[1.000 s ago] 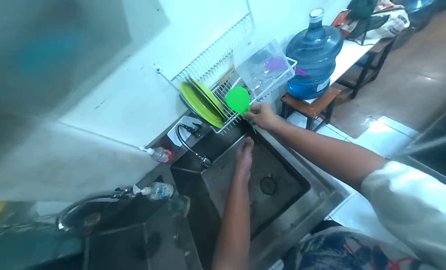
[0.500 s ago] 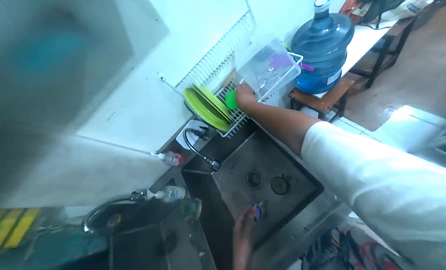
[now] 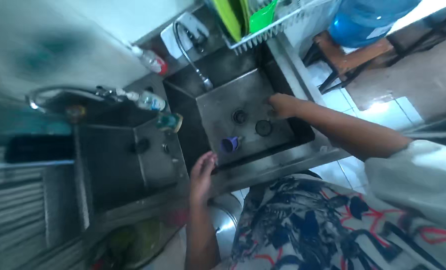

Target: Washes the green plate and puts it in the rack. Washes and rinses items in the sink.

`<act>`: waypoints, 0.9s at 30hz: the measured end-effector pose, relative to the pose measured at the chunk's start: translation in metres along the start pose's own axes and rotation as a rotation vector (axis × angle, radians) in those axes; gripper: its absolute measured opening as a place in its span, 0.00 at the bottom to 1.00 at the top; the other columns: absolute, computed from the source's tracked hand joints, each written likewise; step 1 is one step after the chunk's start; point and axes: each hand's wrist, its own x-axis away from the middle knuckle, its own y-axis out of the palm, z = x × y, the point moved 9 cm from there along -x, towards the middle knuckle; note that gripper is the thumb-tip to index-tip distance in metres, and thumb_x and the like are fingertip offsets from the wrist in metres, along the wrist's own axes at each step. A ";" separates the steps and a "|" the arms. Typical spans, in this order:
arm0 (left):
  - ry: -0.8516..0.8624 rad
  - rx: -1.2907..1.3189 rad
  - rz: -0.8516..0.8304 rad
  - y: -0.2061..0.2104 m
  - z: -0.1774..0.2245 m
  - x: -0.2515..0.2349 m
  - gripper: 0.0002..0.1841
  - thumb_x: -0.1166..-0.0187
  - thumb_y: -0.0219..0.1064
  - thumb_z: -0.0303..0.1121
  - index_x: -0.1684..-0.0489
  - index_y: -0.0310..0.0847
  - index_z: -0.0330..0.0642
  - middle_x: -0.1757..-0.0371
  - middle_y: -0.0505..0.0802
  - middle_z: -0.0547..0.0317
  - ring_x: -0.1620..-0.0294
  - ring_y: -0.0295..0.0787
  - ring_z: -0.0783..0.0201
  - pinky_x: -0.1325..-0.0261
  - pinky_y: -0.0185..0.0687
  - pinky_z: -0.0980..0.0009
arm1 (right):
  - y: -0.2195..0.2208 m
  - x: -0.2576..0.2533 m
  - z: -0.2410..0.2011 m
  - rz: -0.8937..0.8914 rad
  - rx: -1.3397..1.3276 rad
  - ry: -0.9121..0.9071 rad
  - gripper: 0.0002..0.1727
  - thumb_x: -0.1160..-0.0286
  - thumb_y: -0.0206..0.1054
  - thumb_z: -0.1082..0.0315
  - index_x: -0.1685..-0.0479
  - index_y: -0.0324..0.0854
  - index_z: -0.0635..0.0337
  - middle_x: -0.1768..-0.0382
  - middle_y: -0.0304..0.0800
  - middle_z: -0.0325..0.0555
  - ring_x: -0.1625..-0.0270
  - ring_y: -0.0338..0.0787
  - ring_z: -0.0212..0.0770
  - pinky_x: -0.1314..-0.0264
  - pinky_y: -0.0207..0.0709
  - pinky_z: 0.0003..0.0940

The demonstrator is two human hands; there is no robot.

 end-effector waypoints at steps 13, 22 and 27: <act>0.156 0.046 0.257 -0.076 -0.022 0.049 0.18 0.14 0.57 0.29 0.32 0.76 0.24 0.41 0.91 0.48 0.41 0.91 0.63 0.35 0.87 0.66 | 0.173 -0.073 -0.060 -0.536 0.256 -0.166 0.26 0.17 0.66 0.67 0.21 0.75 0.68 0.29 0.82 0.71 0.24 0.80 0.70 0.23 0.69 0.71; 0.097 0.129 0.585 -0.187 -0.107 0.146 0.16 0.14 0.56 0.28 0.35 0.75 0.26 0.43 0.92 0.54 0.44 0.92 0.66 0.39 0.90 0.65 | 0.265 -0.125 -0.052 -0.517 0.247 -0.097 0.18 0.11 0.60 0.67 0.32 0.81 0.70 0.32 0.85 0.69 0.25 0.82 0.68 0.22 0.69 0.69; -0.332 0.096 0.346 -0.217 -0.241 0.156 0.18 0.11 0.54 0.30 0.31 0.75 0.25 0.45 0.92 0.47 0.48 0.91 0.64 0.43 0.88 0.66 | 0.265 -0.123 -0.042 -0.519 0.176 -0.189 0.18 0.09 0.59 0.63 0.42 0.86 0.70 0.44 0.90 0.67 0.36 0.88 0.66 0.27 0.75 0.65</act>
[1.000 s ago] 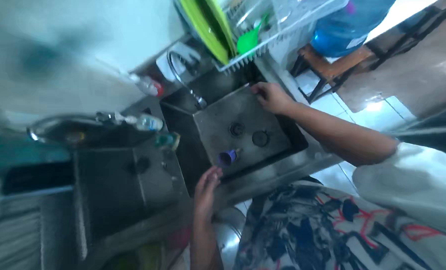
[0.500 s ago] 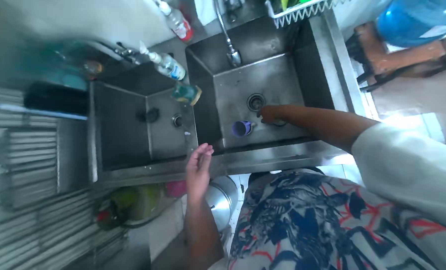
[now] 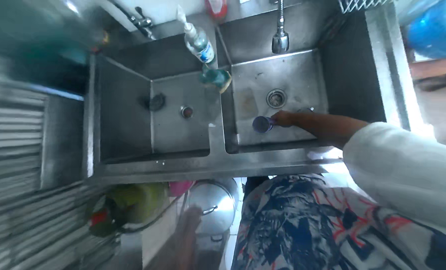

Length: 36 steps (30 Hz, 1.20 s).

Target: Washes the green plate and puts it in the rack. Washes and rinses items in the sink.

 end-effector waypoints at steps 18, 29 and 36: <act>-0.404 -0.263 -0.273 -0.045 -0.164 -0.077 0.21 0.07 0.54 0.36 0.27 0.76 0.27 0.37 0.90 0.34 0.39 0.89 0.45 0.35 0.83 0.49 | -0.226 -0.081 -0.102 0.082 0.213 0.544 0.21 0.11 0.58 0.64 0.37 0.82 0.76 0.30 0.82 0.72 0.22 0.78 0.69 0.22 0.63 0.71; -0.315 -0.350 -0.323 0.001 -0.147 -0.039 0.18 0.08 0.54 0.30 0.34 0.80 0.23 0.40 0.90 0.33 0.42 0.89 0.47 0.35 0.82 0.53 | -0.192 -0.010 -0.130 0.011 0.449 0.587 0.22 0.22 0.71 0.59 0.45 0.86 0.74 0.37 0.86 0.72 0.29 0.82 0.72 0.30 0.66 0.78; -0.334 -0.341 -0.360 0.016 -0.075 -0.014 0.17 0.07 0.54 0.35 0.35 0.81 0.31 0.49 0.93 0.45 0.56 0.92 0.58 0.53 0.87 0.61 | -0.135 0.079 -0.060 -0.066 0.425 0.695 0.22 0.21 0.69 0.55 0.51 0.88 0.72 0.41 0.88 0.70 0.33 0.85 0.71 0.37 0.71 0.78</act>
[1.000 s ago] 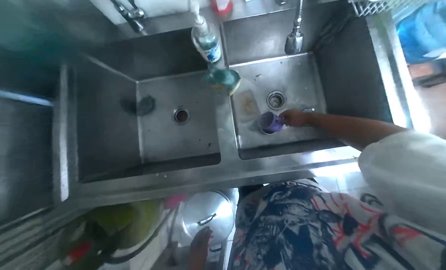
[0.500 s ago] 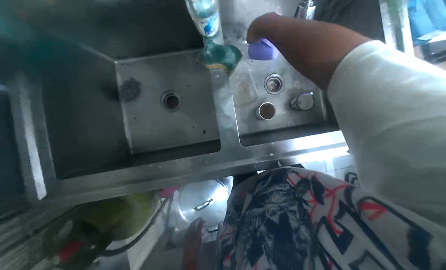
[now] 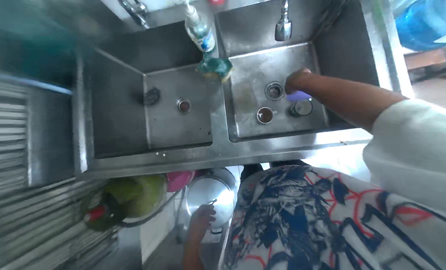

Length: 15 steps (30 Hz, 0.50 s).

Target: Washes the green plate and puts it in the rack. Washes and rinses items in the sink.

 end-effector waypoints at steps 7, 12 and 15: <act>0.538 -0.058 0.207 0.014 0.183 0.078 0.15 0.11 0.60 0.34 0.42 0.85 0.30 0.55 0.93 0.52 0.62 0.87 0.69 0.54 0.85 0.69 | 0.014 0.010 0.020 0.226 -0.733 -0.329 0.28 0.06 0.54 0.53 0.45 0.85 0.75 0.44 0.87 0.76 0.37 0.86 0.73 0.31 0.71 0.76; 0.769 0.285 0.210 0.052 0.295 0.087 0.12 0.13 0.62 0.28 0.42 0.84 0.27 0.57 0.92 0.54 0.66 0.85 0.74 0.59 0.83 0.76 | -0.008 0.107 -0.058 0.408 -1.105 -0.682 0.19 0.08 0.57 0.62 0.53 0.85 0.71 0.67 0.86 0.56 0.67 0.85 0.46 0.56 0.81 0.51; 0.771 0.318 0.260 0.047 0.327 0.067 0.15 0.12 0.64 0.34 0.40 0.84 0.32 0.57 0.92 0.53 0.67 0.85 0.70 0.59 0.83 0.72 | -0.010 0.146 -0.108 0.549 -1.124 -0.799 0.15 0.10 0.60 0.65 0.52 0.86 0.69 0.70 0.88 0.52 0.68 0.87 0.44 0.58 0.85 0.47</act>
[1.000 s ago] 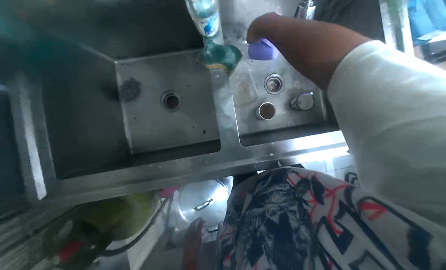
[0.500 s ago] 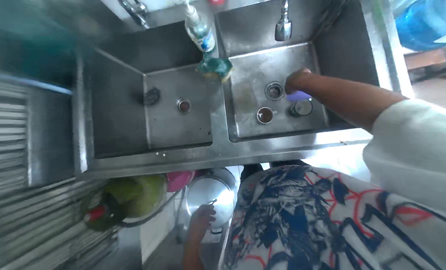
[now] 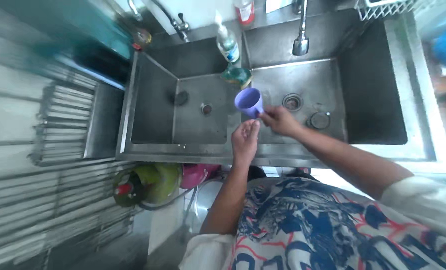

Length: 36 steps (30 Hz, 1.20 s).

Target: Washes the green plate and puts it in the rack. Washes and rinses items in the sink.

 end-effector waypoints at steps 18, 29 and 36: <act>0.263 -0.149 0.190 -0.185 -0.040 -0.115 0.11 0.18 0.68 0.30 0.54 0.89 0.26 0.63 0.92 0.47 0.64 0.87 0.68 0.55 0.83 0.72 | 0.094 -0.126 -0.086 0.092 0.449 -0.019 0.12 0.17 0.65 0.68 0.51 0.92 0.65 0.53 0.95 0.58 0.50 0.95 0.58 0.43 0.86 0.61; 0.009 -0.228 0.050 -0.244 -0.082 -0.122 0.15 0.08 0.55 0.31 0.41 0.81 0.26 0.51 0.90 0.45 0.58 0.86 0.64 0.51 0.82 0.67 | -0.001 -0.212 0.017 0.107 0.534 0.323 0.27 0.32 0.79 0.66 0.32 0.80 0.61 0.42 0.90 0.63 0.38 0.90 0.64 0.35 0.79 0.71; 0.024 -0.203 -0.011 -0.226 -0.081 -0.117 0.20 0.06 0.49 0.37 0.41 0.78 0.26 0.55 0.87 0.46 0.55 0.84 0.65 0.47 0.80 0.67 | 0.003 -0.113 0.037 0.310 -0.834 0.521 0.18 0.14 0.39 0.59 0.45 0.75 0.50 0.59 0.90 0.40 0.59 0.90 0.35 0.56 0.86 0.35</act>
